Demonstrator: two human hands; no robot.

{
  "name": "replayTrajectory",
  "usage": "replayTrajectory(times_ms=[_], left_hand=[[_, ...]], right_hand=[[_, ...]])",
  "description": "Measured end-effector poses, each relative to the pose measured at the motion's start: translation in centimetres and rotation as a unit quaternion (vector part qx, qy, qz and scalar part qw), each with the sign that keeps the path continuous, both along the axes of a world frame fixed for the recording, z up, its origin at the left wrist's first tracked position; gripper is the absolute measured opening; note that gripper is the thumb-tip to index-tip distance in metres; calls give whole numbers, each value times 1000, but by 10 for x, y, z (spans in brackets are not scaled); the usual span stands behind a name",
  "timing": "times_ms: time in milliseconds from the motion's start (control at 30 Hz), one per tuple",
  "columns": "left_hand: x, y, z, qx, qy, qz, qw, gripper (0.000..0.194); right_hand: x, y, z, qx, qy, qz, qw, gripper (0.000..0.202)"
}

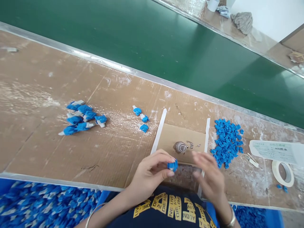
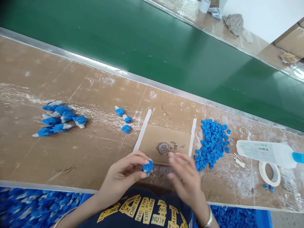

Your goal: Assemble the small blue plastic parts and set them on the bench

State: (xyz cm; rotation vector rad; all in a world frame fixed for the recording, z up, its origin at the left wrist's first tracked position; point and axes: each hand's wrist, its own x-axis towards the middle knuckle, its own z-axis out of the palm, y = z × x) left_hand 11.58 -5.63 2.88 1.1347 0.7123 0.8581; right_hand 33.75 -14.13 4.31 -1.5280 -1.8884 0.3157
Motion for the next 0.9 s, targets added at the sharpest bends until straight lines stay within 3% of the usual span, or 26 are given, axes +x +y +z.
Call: replayTrajectory(times_ms=[67, 100, 167, 233, 267, 333, 400, 567, 700, 800, 900], left_hand=[[-20, 8, -7, 161, 158, 70, 972, 17], [-31, 14, -12, 234, 245, 111, 934, 16], [-51, 26, -22, 347, 414, 174, 824, 15], [-67, 37, -30, 404, 540, 208, 708, 20], [-72, 41, -31, 416, 580, 218, 666, 22], [-75, 47, -30, 422, 618, 228, 623, 25], [-71, 52, -26, 432, 615, 225, 620, 24], [-51, 67, -19, 456, 556, 111, 686, 25], [-46, 77, -21, 456, 539, 55, 706, 26], [-48, 78, -24, 470, 532, 37, 703, 25], [-50, 77, -23, 472, 541, 33, 695, 24]], right_hand=[[30, -7, -6, 21, -92, -134, 986, 25], [45, -11, -11, 18, -139, -172, 975, 19], [70, -18, -20, -12, -205, -148, 967, 25], [84, -22, -29, -24, -238, -97, 966, 30], [87, -23, -33, -23, -248, -79, 965, 31], [87, -22, -36, -23, -259, -62, 964, 32], [82, -18, -36, -22, -245, -72, 967, 33], [76, -2, -32, -90, -76, -178, 977, 33], [79, 3, -35, -139, 22, -226, 964, 34], [81, 1, -32, -120, 9, -228, 966, 30], [82, 0, -27, -66, -69, -180, 979, 25]])
